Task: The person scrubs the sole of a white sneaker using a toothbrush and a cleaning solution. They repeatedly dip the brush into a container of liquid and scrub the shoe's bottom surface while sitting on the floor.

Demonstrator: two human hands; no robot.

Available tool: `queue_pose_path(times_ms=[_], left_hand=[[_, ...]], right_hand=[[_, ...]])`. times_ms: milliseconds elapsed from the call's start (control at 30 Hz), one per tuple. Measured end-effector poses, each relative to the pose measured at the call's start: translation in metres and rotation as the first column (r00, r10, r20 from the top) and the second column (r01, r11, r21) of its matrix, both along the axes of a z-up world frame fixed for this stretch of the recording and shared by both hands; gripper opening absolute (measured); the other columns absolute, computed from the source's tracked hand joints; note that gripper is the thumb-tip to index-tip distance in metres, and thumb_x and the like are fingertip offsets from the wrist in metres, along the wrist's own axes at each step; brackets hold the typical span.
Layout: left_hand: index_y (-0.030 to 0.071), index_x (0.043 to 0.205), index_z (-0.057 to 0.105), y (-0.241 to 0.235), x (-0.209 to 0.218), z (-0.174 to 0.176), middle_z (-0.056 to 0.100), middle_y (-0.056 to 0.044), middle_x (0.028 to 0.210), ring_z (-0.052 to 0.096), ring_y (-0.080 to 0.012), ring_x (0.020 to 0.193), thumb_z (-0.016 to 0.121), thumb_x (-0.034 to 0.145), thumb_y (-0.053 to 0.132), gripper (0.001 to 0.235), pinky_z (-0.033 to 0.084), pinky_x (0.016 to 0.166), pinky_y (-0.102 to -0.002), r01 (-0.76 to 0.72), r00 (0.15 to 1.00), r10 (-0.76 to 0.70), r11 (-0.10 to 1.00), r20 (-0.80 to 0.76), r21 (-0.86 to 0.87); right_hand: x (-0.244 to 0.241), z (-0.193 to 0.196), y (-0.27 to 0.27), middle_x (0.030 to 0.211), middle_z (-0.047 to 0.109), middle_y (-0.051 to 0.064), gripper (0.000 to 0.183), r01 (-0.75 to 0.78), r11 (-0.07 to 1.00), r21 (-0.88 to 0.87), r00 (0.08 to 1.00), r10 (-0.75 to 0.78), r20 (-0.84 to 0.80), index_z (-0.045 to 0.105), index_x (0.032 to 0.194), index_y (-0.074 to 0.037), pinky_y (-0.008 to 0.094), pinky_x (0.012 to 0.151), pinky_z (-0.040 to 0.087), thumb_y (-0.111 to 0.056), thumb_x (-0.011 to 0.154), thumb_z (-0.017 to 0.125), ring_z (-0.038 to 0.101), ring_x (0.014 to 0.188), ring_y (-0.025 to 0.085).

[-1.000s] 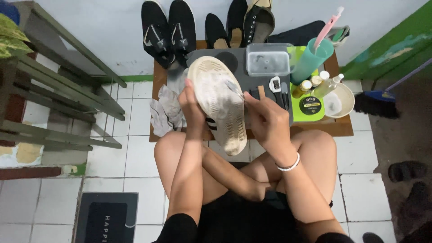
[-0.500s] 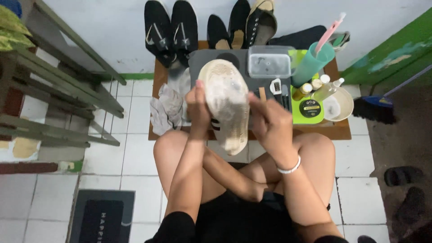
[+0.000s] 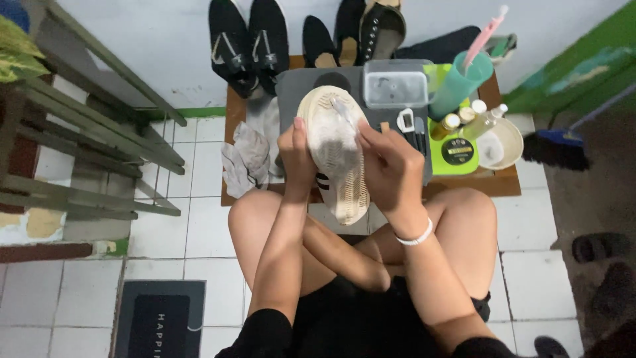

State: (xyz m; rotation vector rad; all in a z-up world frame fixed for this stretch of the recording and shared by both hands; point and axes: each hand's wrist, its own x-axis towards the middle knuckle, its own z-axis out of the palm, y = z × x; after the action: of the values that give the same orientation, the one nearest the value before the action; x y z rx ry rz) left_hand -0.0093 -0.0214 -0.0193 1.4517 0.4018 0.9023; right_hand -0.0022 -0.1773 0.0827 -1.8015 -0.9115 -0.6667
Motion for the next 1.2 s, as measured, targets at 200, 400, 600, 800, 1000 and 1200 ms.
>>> queue_pose_path(times_ms=[200, 400, 600, 800, 1000, 1200], left_hand=[[0.007, 0.063, 0.052, 0.002, -0.011, 0.014, 0.056, -0.012, 0.056, 0.048, -0.0127, 0.064, 0.039, 0.109, 0.031, 0.054, 0.043, 0.061, -0.032, -0.069, 0.997, 0.069, 0.996, 0.018, 0.048], [0.012, 0.063, 0.044, -0.002, -0.008, 0.003, 0.048, -0.002, 0.056, 0.041, -0.0108, 0.062, 0.043, 0.107, 0.038, 0.051, 0.036, 0.057, -0.029, -0.002, 1.0, 0.002, 1.0, 0.031, 0.012], [0.015, 0.062, 0.041, -0.004, -0.013, 0.017, 0.045, -0.001, 0.054, 0.038, -0.0101, 0.058, 0.043, 0.105, 0.035, 0.048, 0.034, 0.054, -0.028, -0.023, 1.0, 0.023, 1.0, 0.011, -0.022], [0.014, 0.065, 0.046, -0.003, -0.009, 0.008, 0.056, -0.011, 0.058, 0.048, -0.0188, 0.06, 0.041, 0.104, 0.042, 0.048, 0.042, 0.064, -0.036, -0.08, 0.994, 0.074, 0.994, -0.085, -0.069], [0.009, 0.07, 0.055, 0.002, -0.012, 0.015, 0.063, -0.011, 0.071, 0.052, -0.0212, 0.073, 0.04, 0.107, 0.041, 0.051, 0.045, 0.076, -0.036, -0.096, 0.995, 0.093, 0.985, -0.029, -0.143], [0.007, 0.089, 0.061, 0.012, -0.033, 0.053, 0.056, -0.003, 0.088, 0.055, -0.013, 0.087, 0.043, 0.108, 0.046, 0.047, 0.046, 0.097, -0.028, -0.157, 0.983, 0.171, 0.972, 0.07, -0.173]], right_hand=[[-0.018, -0.007, -0.003, 0.063, 0.061, 0.007, 0.016, -0.043, 0.999, -0.022, 0.997, 0.042, -0.07, 0.081, 0.106, -0.007, 0.03, 0.049, 0.047, 0.0, 0.096, 0.069, 0.058, 0.051, 0.022], [-0.008, -0.005, 0.009, 0.06, 0.062, 0.013, 0.015, 0.025, 0.998, 0.051, 1.0, -0.025, -0.017, 0.078, 0.085, -0.004, 0.037, 0.051, 0.045, 0.001, 0.096, 0.069, 0.057, 0.05, 0.032], [-0.01, 0.003, 0.014, 0.063, 0.063, 0.017, 0.009, 0.039, 0.992, 0.119, 0.997, -0.031, -0.067, 0.079, 0.099, -0.002, 0.036, 0.049, 0.046, -0.003, 0.097, 0.07, 0.059, 0.051, 0.031], [-0.009, 0.01, 0.015, 0.057, 0.056, 0.015, 0.011, -0.019, 0.991, 0.13, 0.998, 0.027, -0.059, 0.077, 0.102, 0.002, 0.034, 0.046, 0.04, 0.0, 0.098, 0.067, 0.05, 0.046, 0.025], [-0.005, -0.009, 0.009, 0.055, 0.06, 0.011, 0.01, -0.078, 0.986, 0.145, 0.995, 0.087, -0.055, 0.08, 0.097, -0.001, 0.03, 0.044, 0.038, 0.002, 0.094, 0.071, 0.049, 0.044, 0.023], [0.031, -0.019, -0.039, 0.062, 0.062, 0.012, 0.02, 0.117, 0.993, -0.009, 0.964, -0.115, -0.239, 0.076, 0.118, 0.003, 0.031, 0.055, 0.044, 0.005, 0.102, 0.064, 0.054, 0.054, 0.019]])
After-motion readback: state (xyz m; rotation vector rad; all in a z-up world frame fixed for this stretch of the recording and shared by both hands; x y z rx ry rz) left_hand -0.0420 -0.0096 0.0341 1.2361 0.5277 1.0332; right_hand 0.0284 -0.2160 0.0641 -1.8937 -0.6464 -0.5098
